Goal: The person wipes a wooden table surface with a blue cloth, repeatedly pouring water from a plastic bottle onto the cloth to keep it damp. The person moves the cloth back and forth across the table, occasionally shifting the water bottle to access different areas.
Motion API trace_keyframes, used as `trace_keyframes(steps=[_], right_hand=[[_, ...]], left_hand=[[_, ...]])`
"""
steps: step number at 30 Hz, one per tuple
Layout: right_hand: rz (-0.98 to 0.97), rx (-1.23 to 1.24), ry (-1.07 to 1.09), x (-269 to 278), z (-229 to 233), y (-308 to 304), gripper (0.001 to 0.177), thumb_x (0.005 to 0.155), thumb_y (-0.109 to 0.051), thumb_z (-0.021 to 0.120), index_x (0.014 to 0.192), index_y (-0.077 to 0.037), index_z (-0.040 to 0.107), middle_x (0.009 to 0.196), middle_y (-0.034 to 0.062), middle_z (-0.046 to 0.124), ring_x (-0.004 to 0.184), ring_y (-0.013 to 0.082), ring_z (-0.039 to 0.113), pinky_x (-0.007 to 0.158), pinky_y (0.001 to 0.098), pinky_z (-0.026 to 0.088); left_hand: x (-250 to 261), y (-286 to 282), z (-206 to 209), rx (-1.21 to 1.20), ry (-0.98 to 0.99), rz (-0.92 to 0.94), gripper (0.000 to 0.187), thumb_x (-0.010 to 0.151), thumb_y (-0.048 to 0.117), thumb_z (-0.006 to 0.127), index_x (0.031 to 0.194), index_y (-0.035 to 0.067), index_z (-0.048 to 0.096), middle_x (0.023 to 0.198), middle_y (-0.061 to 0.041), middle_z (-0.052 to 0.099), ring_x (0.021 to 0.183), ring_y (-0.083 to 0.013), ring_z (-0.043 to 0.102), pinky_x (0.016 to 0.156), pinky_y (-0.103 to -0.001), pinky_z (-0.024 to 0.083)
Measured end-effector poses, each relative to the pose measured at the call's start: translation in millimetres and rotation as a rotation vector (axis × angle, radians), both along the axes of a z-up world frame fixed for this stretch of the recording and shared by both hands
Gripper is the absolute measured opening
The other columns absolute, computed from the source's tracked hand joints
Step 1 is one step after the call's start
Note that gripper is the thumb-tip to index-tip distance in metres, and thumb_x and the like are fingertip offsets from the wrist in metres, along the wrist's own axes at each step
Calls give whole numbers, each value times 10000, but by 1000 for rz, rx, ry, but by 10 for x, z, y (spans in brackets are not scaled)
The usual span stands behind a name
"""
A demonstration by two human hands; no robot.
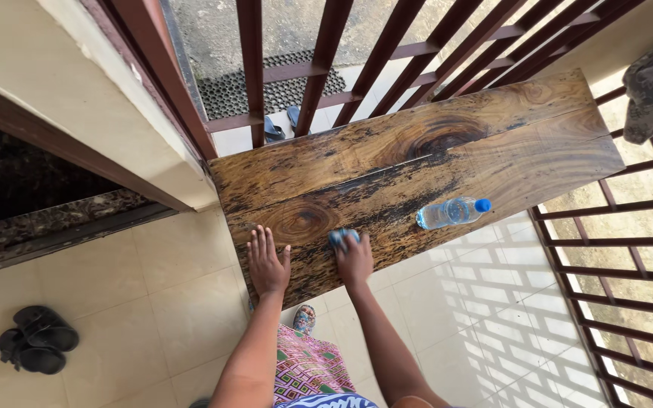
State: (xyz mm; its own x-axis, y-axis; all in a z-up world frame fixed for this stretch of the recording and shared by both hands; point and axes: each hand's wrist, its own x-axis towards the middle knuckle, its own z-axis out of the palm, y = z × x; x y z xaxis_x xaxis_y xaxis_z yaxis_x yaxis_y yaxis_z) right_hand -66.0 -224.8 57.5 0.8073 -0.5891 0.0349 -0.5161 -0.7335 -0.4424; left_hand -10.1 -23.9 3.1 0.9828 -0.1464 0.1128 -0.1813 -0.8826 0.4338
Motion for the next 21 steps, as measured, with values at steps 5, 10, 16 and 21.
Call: trace_keyframes(steps=[5,10,16,21], right_hand=[[19,71,-9,483,-140,260,237,859,-143,709,1093,-169,739,1124,156,581,930,330,651,740,422,587],[306,131,3,-351,-2,582,285,758,-138,762,1040,-168,741,1084,178,589,1012,391,642,818,489,562],[29,67,102,-383,-33,-57,230,845,-231,762,1073,-203,750,1103,144,582,982,353,651,783,465,573],[-271,31,69,512,-176,-193,263,857,-257,757,1109,-184,752,1079,134,580,893,297,645,704,461,547]], left_hand=[[-6,-22,14,5,-5,13,734,1035,523,421,1594,54,348,1678,-124,312,1559,-289,261,1283,-448,178],[28,-29,2,12,10,17,732,1016,502,453,1586,53,358,1671,-125,323,1551,-292,276,1281,-454,186],[45,-22,26,-8,17,25,728,1011,495,467,1586,62,363,1670,-127,324,1549,-297,277,1282,-459,190],[20,-43,11,-3,-6,24,730,1020,498,459,1594,59,355,1679,-133,312,1559,-290,259,1280,-460,179]])
